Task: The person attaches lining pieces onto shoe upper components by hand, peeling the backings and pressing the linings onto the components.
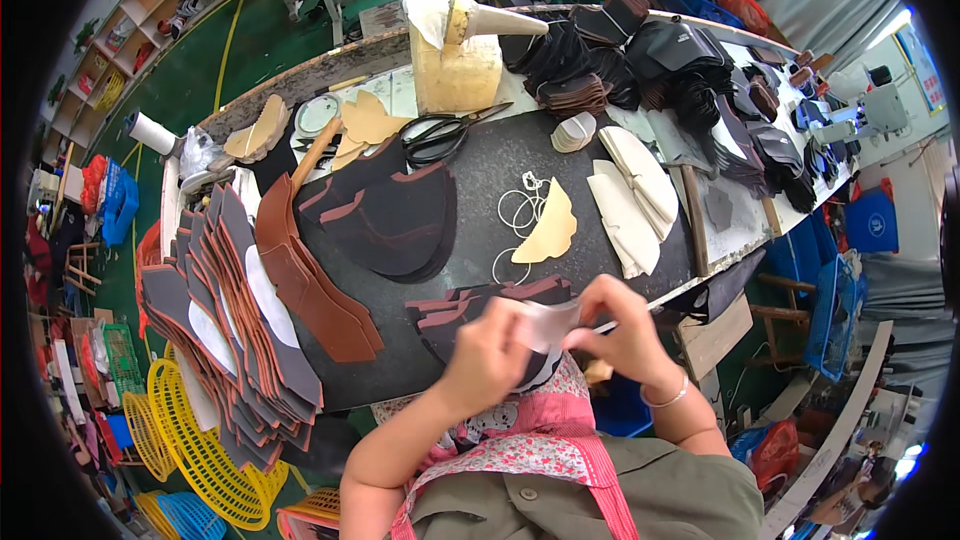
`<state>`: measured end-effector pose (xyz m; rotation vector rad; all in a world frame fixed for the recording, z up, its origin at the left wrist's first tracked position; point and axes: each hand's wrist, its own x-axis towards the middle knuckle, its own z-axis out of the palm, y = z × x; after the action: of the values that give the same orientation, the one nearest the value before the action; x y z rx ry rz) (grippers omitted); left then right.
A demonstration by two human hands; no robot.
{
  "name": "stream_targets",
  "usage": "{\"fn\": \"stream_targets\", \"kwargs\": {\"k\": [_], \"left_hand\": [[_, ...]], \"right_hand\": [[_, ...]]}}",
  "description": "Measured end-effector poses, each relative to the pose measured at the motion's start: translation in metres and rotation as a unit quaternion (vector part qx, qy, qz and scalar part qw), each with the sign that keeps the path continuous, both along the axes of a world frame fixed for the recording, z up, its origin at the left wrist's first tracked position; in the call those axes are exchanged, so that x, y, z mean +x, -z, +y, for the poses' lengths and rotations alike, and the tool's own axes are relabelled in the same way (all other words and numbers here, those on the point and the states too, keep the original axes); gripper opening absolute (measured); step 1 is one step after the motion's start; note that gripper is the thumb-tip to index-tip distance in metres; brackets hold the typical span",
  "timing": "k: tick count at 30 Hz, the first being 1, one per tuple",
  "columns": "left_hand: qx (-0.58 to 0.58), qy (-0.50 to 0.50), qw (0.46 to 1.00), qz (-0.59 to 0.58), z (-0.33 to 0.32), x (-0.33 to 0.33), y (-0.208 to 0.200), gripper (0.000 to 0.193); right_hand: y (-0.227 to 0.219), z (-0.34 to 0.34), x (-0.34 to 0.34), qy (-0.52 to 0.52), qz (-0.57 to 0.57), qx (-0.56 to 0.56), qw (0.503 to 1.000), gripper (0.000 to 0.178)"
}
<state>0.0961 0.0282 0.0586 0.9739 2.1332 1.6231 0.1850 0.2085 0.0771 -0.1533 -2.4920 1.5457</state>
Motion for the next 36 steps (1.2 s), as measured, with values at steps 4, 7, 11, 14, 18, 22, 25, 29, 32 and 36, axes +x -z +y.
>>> {"fn": "stream_targets", "kwargs": {"k": [4, 7, 11, 14, 18, 22, 25, 29, 32, 36], "left_hand": [[0.105, 0.123, 0.976, -0.146, 0.012, -0.006, -0.011, 0.020], [0.079, 0.067, 0.995, 0.003, 0.018, -0.018, -0.006, 0.015], [0.012, -0.085, 0.993, -0.084, 0.029, -0.060, 0.020, 0.016], [-0.088, -0.112, 0.989, 0.039, 0.028, -0.083, 0.051, 0.016], [-0.164, -0.230, 0.835, 0.473, 0.027, -0.070, 0.034, 0.020], [0.007, 0.057, 0.921, -0.384, -0.014, -0.014, 0.014, 0.024], [0.057, -0.046, 0.917, -0.392, -0.038, 0.010, 0.025, 0.019], [-0.013, -0.132, 0.949, -0.287, -0.063, 0.021, 0.042, 0.015], [-0.092, -0.136, 0.966, -0.198, -0.064, 0.022, 0.043, 0.017], [-0.144, -0.109, 0.979, -0.094, -0.061, 0.024, 0.043, 0.016]], "right_hand": [[-0.005, -0.004, -0.017, -0.050, 0.007, -0.009, 0.999, 0.027], [0.000, 0.006, -0.022, -0.043, 0.062, 0.045, 0.996, 0.024], [0.022, 0.038, -0.017, 0.128, 0.136, -0.468, 0.864, 0.019], [0.009, 0.050, -0.021, 0.083, 0.243, -0.577, 0.775, 0.037], [0.004, 0.027, -0.023, 0.014, 0.170, -0.615, 0.770, 0.065], [0.022, -0.028, -0.026, -0.005, 0.047, -0.565, 0.824, 0.039], [0.029, -0.038, -0.018, -0.019, -0.043, -0.368, 0.929, 0.014], [0.035, -0.036, -0.013, -0.040, -0.082, -0.030, 0.995, 0.017], [0.050, -0.040, -0.007, -0.063, -0.103, 0.039, 0.992, 0.017], [0.055, -0.044, -0.008, -0.086, -0.003, 0.224, 0.971, 0.025]]}}
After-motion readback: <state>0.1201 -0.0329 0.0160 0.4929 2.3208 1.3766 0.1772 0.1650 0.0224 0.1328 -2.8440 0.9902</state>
